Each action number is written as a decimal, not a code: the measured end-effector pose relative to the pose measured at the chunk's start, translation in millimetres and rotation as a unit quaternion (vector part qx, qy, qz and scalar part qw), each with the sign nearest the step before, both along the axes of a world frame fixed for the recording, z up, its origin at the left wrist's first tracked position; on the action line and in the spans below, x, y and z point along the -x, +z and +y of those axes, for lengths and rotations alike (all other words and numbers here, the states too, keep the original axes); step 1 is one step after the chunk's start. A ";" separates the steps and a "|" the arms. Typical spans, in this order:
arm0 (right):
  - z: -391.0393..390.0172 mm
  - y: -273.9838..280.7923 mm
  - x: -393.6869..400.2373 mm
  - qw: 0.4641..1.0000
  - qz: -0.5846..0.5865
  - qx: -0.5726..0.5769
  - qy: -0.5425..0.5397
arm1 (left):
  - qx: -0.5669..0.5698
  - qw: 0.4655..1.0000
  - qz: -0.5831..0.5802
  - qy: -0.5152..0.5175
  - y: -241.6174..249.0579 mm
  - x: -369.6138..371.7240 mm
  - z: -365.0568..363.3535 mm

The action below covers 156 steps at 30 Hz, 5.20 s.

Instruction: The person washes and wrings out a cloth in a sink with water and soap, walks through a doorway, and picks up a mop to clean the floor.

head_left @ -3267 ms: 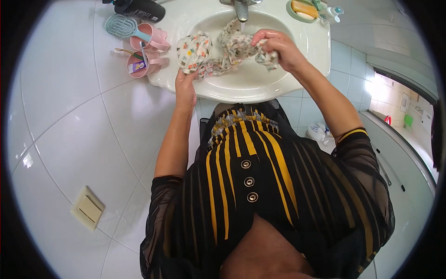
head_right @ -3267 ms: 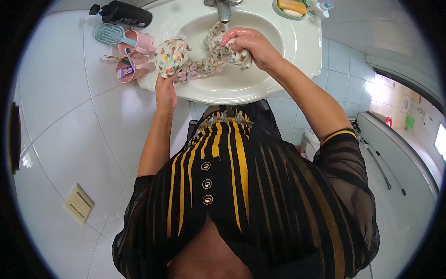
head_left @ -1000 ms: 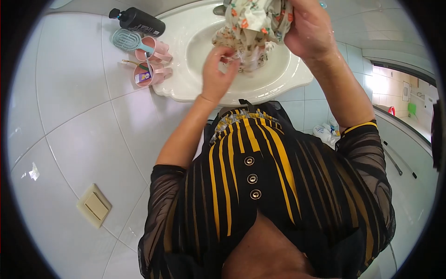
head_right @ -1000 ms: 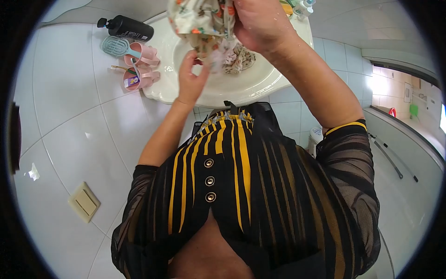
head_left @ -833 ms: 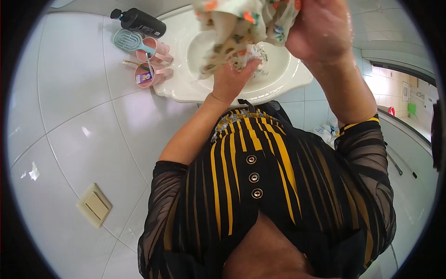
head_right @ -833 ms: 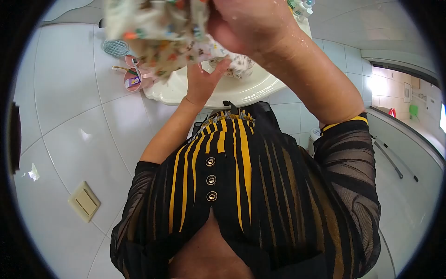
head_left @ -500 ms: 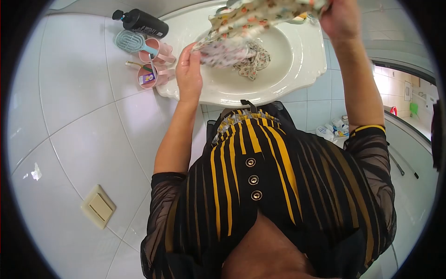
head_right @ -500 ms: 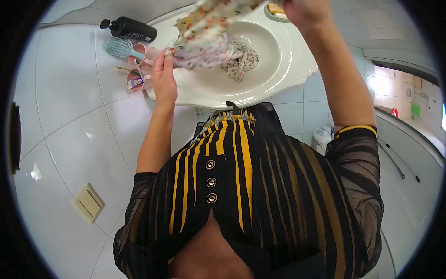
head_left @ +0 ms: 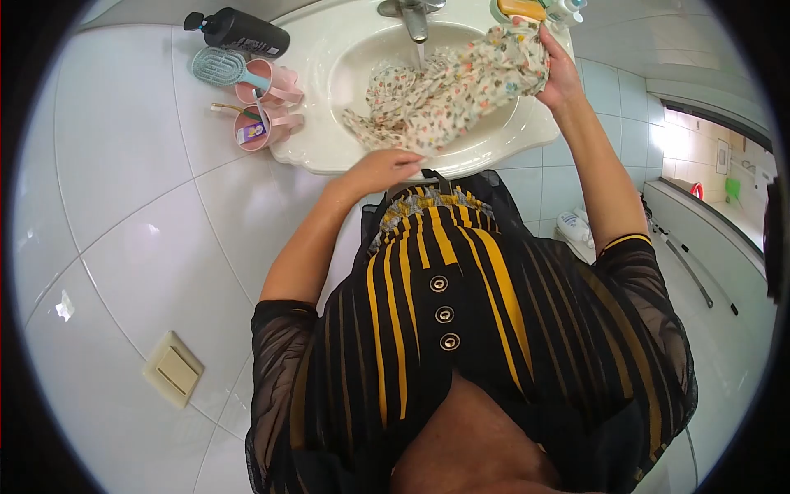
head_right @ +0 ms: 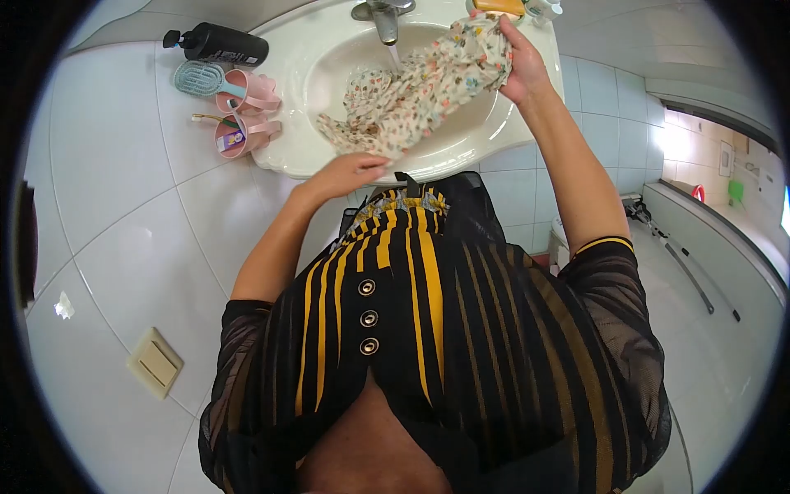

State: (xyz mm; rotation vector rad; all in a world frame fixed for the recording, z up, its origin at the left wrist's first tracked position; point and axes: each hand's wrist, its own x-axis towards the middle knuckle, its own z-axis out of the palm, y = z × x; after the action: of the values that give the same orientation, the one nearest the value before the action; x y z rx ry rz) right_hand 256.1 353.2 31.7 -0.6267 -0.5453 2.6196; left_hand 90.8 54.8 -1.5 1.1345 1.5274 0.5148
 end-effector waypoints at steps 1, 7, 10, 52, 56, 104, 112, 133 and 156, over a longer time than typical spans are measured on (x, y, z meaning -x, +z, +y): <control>-2.5 -0.5 1.0 0.997 0.046 0.008 0.056 | -0.001 1.000 0.000 0.001 7.4 -1.3 10.0; -42.8 64.7 16.2 0.967 0.165 0.029 0.193 | -0.266 0.931 0.159 0.192 10.9 -0.4 85.8; -46.2 99.8 16.4 0.956 0.187 -0.024 0.223 | -0.182 0.951 0.169 0.184 33.9 14.7 101.9; -46.4 -150.8 32.9 0.864 -0.296 -0.375 0.160 | -0.037 0.773 -0.191 0.604 -29.4 63.6 3.7; -48.0 -54.6 41.0 0.955 -0.232 -0.179 0.053 | -0.081 0.719 -0.218 0.655 -13.3 59.9 23.2; -54.0 73.0 4.5 0.927 0.049 -0.367 0.053 | -0.089 0.889 -0.172 0.414 -22.6 57.9 55.5; -33.9 13.7 -14.2 0.614 -0.316 -0.656 0.304 | -0.210 0.856 -0.161 0.444 56.6 97.5 54.0; -30.5 -95.3 19.1 0.625 -0.396 -0.580 0.341 | -0.247 0.833 -0.168 0.467 131.5 67.1 38.2; 0.9 -201.8 -1.0 0.709 -0.431 -0.415 0.372 | -0.124 0.738 -0.222 0.625 21.9 67.2 8.5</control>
State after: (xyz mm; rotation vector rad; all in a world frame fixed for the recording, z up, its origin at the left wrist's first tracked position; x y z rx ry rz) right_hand 257.1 354.1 -170.2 -1.4775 -2.5111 2.0207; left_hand 23.7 63.3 20.4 -0.0759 1.6190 1.7881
